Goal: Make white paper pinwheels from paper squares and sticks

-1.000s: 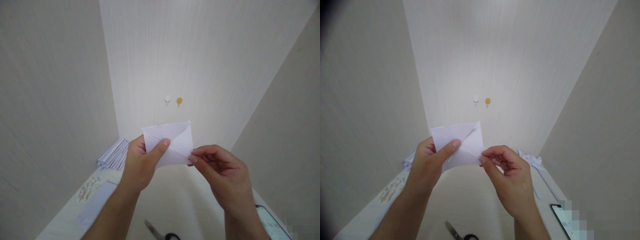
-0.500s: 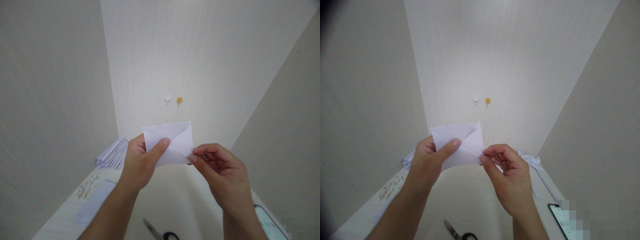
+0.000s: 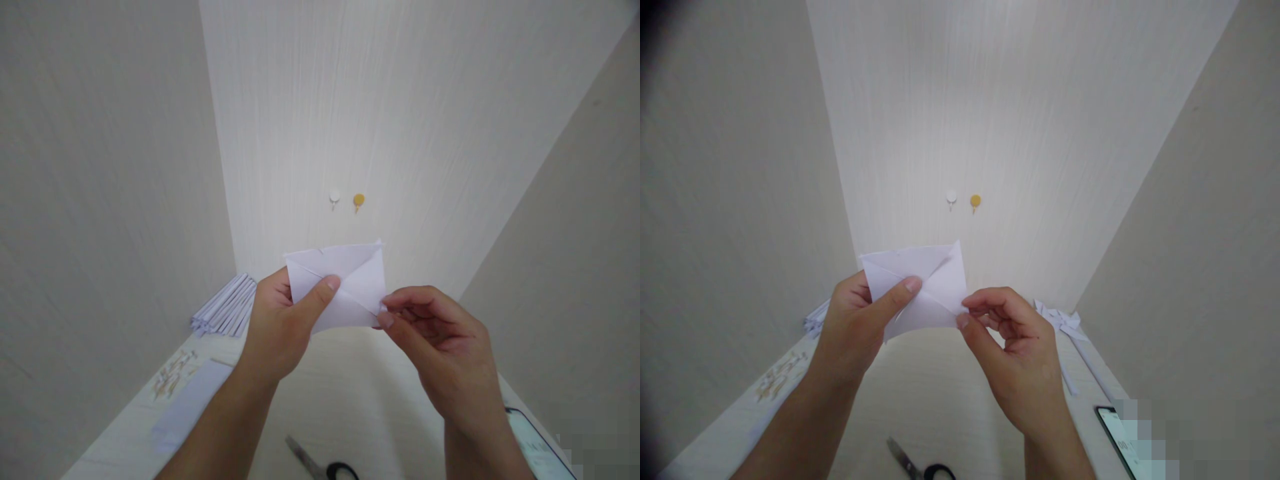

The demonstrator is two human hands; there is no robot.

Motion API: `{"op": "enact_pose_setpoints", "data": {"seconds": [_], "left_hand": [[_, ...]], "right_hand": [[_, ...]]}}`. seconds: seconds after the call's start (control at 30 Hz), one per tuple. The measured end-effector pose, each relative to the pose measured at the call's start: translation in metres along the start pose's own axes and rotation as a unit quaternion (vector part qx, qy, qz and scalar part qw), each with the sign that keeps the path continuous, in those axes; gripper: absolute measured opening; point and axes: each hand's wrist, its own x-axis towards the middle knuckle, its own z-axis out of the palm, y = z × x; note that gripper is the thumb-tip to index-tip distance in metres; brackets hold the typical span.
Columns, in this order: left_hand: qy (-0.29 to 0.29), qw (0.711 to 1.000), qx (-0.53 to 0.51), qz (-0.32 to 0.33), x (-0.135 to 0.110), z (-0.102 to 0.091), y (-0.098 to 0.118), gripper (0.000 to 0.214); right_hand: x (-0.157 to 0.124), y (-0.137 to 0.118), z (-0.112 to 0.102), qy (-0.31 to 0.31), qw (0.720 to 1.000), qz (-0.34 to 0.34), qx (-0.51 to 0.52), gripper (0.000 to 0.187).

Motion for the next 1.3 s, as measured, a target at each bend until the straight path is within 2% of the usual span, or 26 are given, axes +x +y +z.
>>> {"op": "enact_pose_setpoints", "data": {"seconds": [0.23,0.37,0.6,0.8,1.3], "left_hand": [[-0.012,1.0,-0.006,0.005,0.0022,-0.0023,-0.0019,0.026],[0.005,1.0,-0.004,0.011,0.002,-0.002,-0.002,0.025],[-0.02,1.0,0.007,0.017,0.0049,-0.0056,-0.0039,0.027],[-0.032,0.999,0.012,0.027,0.0067,-0.0068,-0.0058,0.029],[0.003,1.0,-0.002,0.014,0.0012,-0.0009,-0.0022,0.024]], "right_hand": [[0.0012,-0.003,0.0013,0.003,1.0,0.003,0.016,0.014],[0.0011,-0.0033,0.0011,0.008,1.0,0.006,0.019,0.016],[-0.0013,-0.0012,-0.0024,-0.005,0.999,0.024,-0.022,0.003],[0.0,0.0011,-0.0048,-0.013,0.999,0.028,-0.025,0.003],[0.0002,0.0037,-0.0047,-0.002,1.0,0.004,-0.009,0.007]]}}
